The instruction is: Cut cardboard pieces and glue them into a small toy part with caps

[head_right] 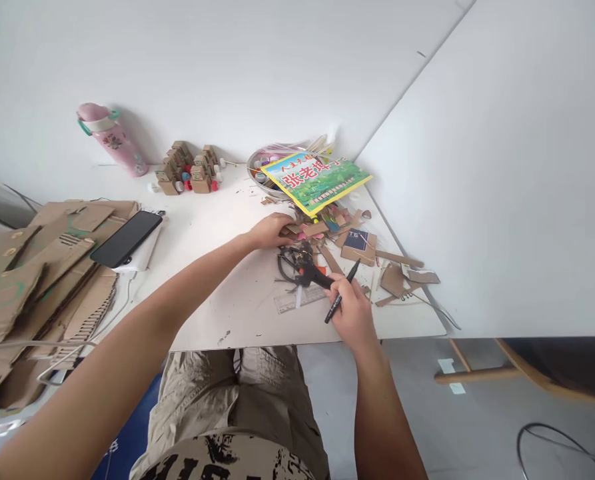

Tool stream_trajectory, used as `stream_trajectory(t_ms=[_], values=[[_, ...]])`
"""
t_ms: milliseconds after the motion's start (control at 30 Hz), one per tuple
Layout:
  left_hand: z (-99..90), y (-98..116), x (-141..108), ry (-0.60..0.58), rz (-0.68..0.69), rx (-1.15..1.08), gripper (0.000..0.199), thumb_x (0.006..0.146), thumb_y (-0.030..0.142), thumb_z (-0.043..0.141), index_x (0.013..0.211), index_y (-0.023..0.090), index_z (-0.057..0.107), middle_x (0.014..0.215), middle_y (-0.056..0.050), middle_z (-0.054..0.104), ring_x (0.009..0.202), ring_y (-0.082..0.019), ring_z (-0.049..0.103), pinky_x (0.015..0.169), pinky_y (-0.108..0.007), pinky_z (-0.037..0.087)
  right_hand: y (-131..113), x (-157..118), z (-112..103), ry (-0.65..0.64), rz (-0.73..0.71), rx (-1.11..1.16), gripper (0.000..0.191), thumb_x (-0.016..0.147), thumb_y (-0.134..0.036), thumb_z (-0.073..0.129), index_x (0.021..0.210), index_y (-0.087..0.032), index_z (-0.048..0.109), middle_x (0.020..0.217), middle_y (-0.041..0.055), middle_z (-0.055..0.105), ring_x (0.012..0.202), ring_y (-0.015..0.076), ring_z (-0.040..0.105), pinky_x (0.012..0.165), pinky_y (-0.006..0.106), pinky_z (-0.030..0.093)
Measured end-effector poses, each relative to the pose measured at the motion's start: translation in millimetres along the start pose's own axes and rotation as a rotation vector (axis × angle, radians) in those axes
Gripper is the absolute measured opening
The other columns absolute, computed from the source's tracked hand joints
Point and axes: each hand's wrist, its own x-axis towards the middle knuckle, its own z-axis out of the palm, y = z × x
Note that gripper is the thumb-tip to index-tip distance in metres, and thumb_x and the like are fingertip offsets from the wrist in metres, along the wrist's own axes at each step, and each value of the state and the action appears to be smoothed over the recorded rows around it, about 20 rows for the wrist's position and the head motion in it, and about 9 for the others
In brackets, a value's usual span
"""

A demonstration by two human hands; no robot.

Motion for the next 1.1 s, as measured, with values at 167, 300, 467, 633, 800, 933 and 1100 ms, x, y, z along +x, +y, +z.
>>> stream_trajectory(t_ms=[167,300,467,633,800,933,1100], values=[[5.7,21.4,10.9,0.077,-0.084,0.005,0.037,0.092,0.022,0.081,0.128,0.017,0.077,0.131,-0.017,0.082,0.127,-0.035,0.078,0.113,-0.045,0.064,5.6,0.8,-0.9,0.107,-0.042,-0.032,0.022,0.104,-0.028,0.062,0.085,-0.033,0.052,0.102,0.0065,0.083,0.087,0.0288,0.080,0.065,0.038,0.059],[6.9,25.8,13.5,0.184,-0.111,-0.040,0.047,0.100,0.024,0.074,0.146,0.017,0.068,0.144,-0.020,0.077,0.132,-0.035,0.076,0.117,-0.049,0.063,7.8,5.5,-0.8,0.134,-0.084,-0.026,0.020,0.104,-0.027,0.062,0.087,-0.034,0.054,0.103,0.0057,0.083,0.086,0.0286,0.080,0.066,0.039,0.059],[-0.4,17.5,-5.2,0.237,-0.095,-0.093,0.044,0.100,0.028,0.075,0.144,0.022,0.073,0.153,-0.015,0.074,0.144,-0.033,0.071,0.128,-0.051,0.055,9.5,15.9,3.7,0.053,-0.062,-0.004,0.021,0.098,-0.024,0.065,0.083,-0.033,0.053,0.102,0.0060,0.082,0.086,0.0296,0.079,0.066,0.039,0.060],[-18.5,-7.3,-49.1,0.258,-0.209,-0.042,0.040,0.102,0.024,0.067,0.142,0.021,0.074,0.150,-0.014,0.076,0.143,-0.031,0.072,0.128,-0.048,0.054,5.2,27.1,22.2,-0.033,-0.096,0.027,0.019,0.097,-0.022,0.062,0.083,-0.032,0.054,0.099,0.0068,0.082,0.081,0.0280,0.078,0.062,0.036,0.057],[-30.1,-40.5,-92.0,0.266,-0.328,-0.024,0.039,0.100,0.025,0.068,0.138,0.020,0.075,0.150,-0.015,0.076,0.142,-0.033,0.072,0.127,-0.048,0.055,-7.6,38.6,53.0,-0.270,-0.116,0.135,0.021,0.091,-0.013,0.058,0.083,-0.031,0.053,0.082,0.0026,0.073,0.074,0.0250,0.075,0.066,0.034,0.059],[-30.9,-62.4,-117.6,0.240,-0.358,-0.014,0.045,0.099,0.027,0.066,0.143,0.020,0.071,0.155,-0.014,0.073,0.149,-0.031,0.066,0.130,-0.045,0.051,-5.3,42.5,64.7,-0.287,-0.056,0.109,0.025,0.085,-0.007,0.053,0.078,-0.031,0.050,0.079,0.0024,0.068,0.072,0.0245,0.072,0.069,0.036,0.060],[-24.8,-70.9,-140.4,0.222,-0.330,0.036,0.047,0.102,0.033,0.062,0.147,0.021,0.070,0.167,-0.015,0.064,0.163,-0.033,0.053,0.138,-0.055,0.040,0.5,39.2,62.6,-0.181,0.022,0.053,0.026,0.087,-0.010,0.059,0.076,-0.032,0.048,0.083,0.0044,0.072,0.077,0.0269,0.072,0.072,0.039,0.061]])
